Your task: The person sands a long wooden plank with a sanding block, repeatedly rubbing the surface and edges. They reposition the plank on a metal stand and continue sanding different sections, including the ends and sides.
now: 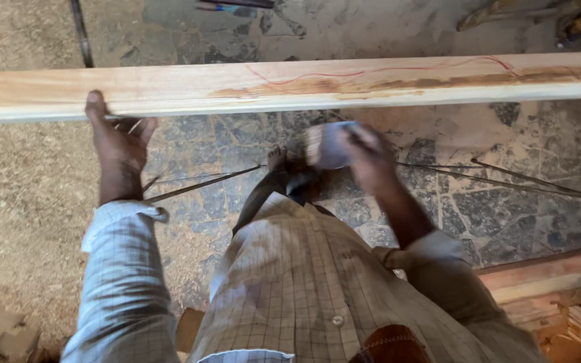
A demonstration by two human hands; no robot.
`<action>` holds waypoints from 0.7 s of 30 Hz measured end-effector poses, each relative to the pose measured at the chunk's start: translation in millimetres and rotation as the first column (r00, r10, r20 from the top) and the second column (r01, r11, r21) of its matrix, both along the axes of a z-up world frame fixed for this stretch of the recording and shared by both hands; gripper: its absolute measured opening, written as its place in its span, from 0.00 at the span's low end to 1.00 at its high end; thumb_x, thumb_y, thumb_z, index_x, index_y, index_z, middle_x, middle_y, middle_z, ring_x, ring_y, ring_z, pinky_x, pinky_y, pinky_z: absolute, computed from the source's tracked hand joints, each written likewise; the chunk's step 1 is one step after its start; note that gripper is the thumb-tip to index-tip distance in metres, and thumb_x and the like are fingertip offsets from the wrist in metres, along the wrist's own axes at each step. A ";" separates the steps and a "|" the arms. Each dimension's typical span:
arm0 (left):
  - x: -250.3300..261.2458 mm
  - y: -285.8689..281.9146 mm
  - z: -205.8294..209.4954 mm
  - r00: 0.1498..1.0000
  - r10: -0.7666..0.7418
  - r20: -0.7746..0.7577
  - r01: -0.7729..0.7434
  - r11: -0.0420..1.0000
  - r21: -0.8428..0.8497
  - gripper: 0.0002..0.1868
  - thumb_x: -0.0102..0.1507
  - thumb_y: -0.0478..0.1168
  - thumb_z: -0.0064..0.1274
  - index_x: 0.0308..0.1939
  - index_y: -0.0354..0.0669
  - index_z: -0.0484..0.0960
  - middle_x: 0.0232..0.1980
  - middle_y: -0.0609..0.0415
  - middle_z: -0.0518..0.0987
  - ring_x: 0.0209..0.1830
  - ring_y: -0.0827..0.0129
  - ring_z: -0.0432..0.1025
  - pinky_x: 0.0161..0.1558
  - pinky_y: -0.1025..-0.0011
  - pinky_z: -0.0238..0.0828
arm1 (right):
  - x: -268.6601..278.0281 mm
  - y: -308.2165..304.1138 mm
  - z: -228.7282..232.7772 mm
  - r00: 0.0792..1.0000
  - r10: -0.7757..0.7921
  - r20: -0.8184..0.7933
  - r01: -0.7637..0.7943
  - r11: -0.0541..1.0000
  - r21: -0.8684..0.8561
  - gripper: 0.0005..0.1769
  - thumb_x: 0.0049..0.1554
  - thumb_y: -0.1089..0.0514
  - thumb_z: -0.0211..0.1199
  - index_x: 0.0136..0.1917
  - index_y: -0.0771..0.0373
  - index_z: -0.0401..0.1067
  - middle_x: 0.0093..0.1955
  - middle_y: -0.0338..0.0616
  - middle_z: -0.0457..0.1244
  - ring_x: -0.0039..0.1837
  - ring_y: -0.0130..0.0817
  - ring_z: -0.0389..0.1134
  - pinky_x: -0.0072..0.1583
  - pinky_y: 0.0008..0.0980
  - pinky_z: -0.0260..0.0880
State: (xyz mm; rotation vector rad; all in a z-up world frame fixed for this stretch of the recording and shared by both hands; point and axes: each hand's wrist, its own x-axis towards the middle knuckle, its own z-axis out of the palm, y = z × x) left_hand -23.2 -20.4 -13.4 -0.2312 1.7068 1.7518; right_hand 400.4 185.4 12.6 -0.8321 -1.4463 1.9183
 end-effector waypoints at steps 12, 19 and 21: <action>-19.0 -11.3 -40.5 0.998 -0.060 0.027 0.057 0.994 0.093 0.50 0.59 0.76 0.49 0.74 0.53 0.57 0.72 0.36 0.65 0.74 0.44 0.65 0.65 0.46 0.75 | 48.4 64.5 0.3 0.865 -0.331 0.377 0.109 0.857 0.503 0.08 0.68 0.63 0.63 0.59 0.70 0.74 0.49 0.45 0.69 0.50 0.27 0.67 0.55 0.29 0.70; -2.5 -5.9 -23.4 1.000 -0.003 0.027 0.002 1.000 0.025 0.55 0.59 0.74 0.51 0.71 0.30 0.61 0.64 0.26 0.71 0.62 0.46 0.77 0.56 0.59 0.86 | -84.2 -15.1 -8.4 0.899 -0.256 0.356 -0.027 0.779 0.627 0.06 0.67 0.62 0.57 0.52 0.64 0.73 0.39 0.42 0.68 0.32 0.28 0.67 0.33 0.31 0.72; -1.1 -3.9 -20.6 1.000 0.001 0.022 -0.001 1.000 0.009 0.56 0.56 0.74 0.51 0.69 0.29 0.61 0.60 0.26 0.72 0.58 0.48 0.78 0.51 0.63 0.88 | -126.4 -34.8 -10.5 0.823 -0.273 0.498 -0.100 0.793 0.600 0.05 0.65 0.61 0.58 0.50 0.63 0.73 0.34 0.39 0.67 0.31 0.26 0.67 0.33 0.31 0.70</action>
